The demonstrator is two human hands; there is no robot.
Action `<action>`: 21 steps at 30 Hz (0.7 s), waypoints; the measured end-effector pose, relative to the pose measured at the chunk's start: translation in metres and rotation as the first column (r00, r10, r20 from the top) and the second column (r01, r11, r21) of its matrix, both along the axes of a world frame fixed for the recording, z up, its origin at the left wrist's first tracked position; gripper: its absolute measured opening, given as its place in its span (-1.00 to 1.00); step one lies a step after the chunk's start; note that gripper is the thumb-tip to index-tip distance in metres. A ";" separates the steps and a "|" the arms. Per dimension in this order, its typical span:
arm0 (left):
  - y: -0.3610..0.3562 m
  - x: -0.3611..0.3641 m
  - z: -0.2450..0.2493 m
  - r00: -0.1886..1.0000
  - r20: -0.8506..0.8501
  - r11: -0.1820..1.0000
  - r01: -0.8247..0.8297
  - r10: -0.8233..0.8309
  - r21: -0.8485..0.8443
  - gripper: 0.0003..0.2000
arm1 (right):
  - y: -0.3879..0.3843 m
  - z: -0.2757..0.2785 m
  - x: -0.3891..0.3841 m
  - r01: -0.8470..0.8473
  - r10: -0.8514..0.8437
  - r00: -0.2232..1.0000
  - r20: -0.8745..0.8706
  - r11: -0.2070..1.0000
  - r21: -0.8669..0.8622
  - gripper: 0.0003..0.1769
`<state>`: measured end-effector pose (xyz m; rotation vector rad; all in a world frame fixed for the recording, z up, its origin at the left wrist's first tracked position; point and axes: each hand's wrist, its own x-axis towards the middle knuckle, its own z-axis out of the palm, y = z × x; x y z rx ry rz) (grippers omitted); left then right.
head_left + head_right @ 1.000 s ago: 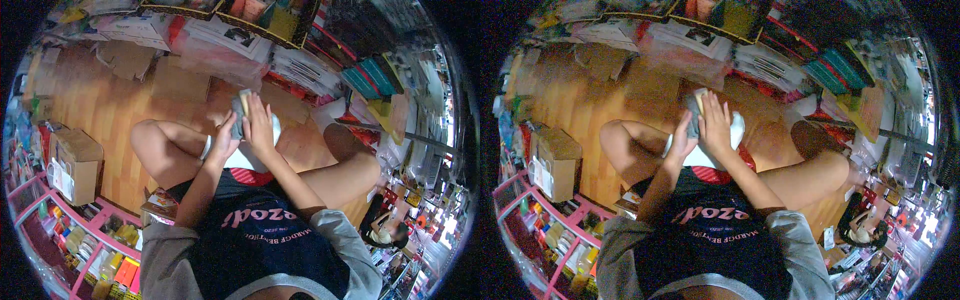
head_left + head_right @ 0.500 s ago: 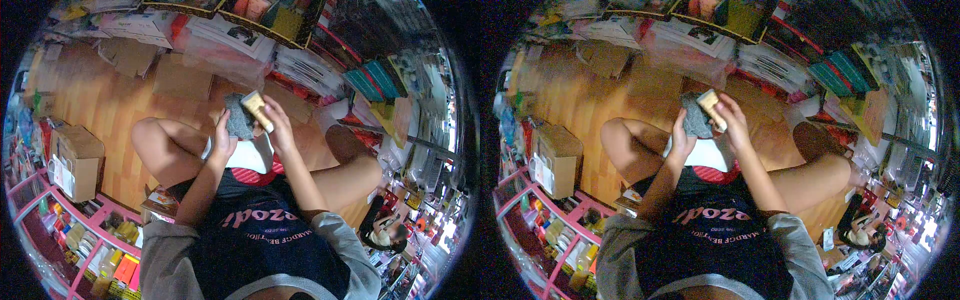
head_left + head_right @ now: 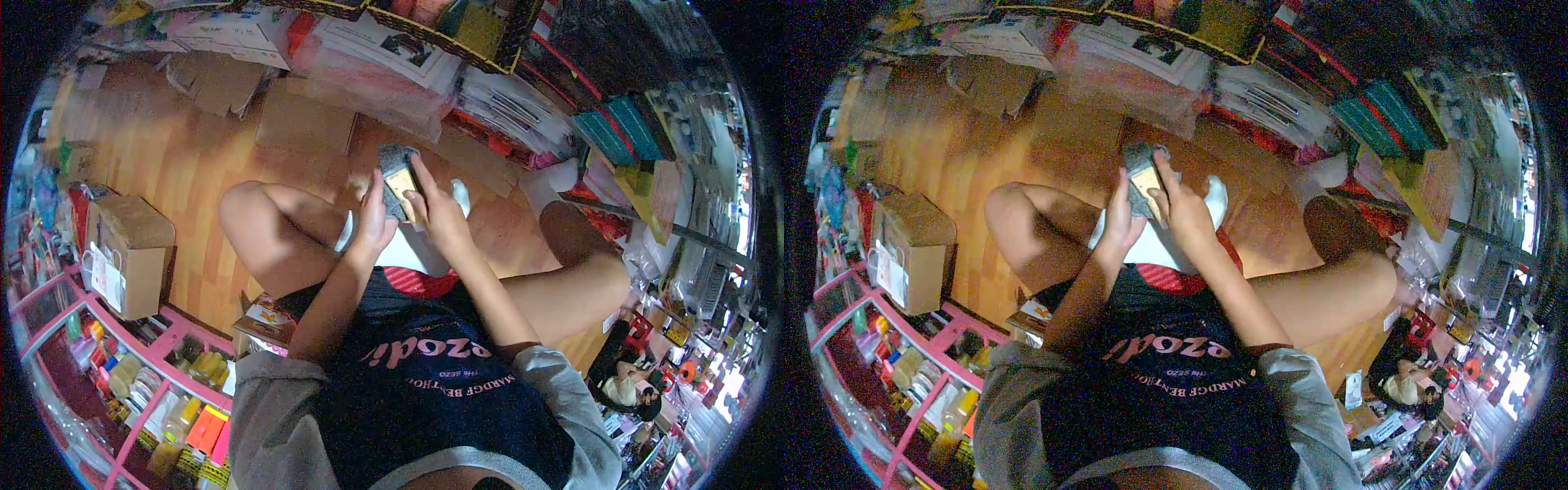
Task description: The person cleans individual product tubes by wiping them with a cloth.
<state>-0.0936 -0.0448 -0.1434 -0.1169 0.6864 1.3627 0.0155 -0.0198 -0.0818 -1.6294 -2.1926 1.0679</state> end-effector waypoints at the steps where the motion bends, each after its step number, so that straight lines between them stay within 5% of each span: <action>1: 0.000 0.000 -0.002 1.000 0.000 1.000 0.000 0.000 -0.001 -0.59 | 0.001 -0.001 0.002 0.000 0.000 1.000 0.000 1.000 -0.001 -0.43; 9: 0.001 0.005 0.004 0.962 -0.264 0.996 0.052 -0.069 -0.071 -0.55 | 0.000 0.019 0.007 -0.174 0.110 0.938 0.329 0.970 0.169 -0.47; 12: -0.001 0.006 0.003 0.971 -0.198 0.991 0.125 -0.133 -0.054 -0.54 | 0.001 0.013 0.012 -0.210 0.144 0.966 0.217 0.922 0.325 -0.41; 15: -0.001 0.004 0.020 0.955 -0.215 0.971 0.170 -0.204 -0.167 -0.53 | 0.009 0.025 0.020 -0.342 0.311 0.936 0.162 0.912 0.227 -0.21; 21: -0.001 0.007 0.011 0.973 -0.171 0.987 0.146 -0.155 -0.063 -0.49 | 0.011 0.039 0.022 -0.475 0.446 0.852 0.272 0.879 0.046 0.15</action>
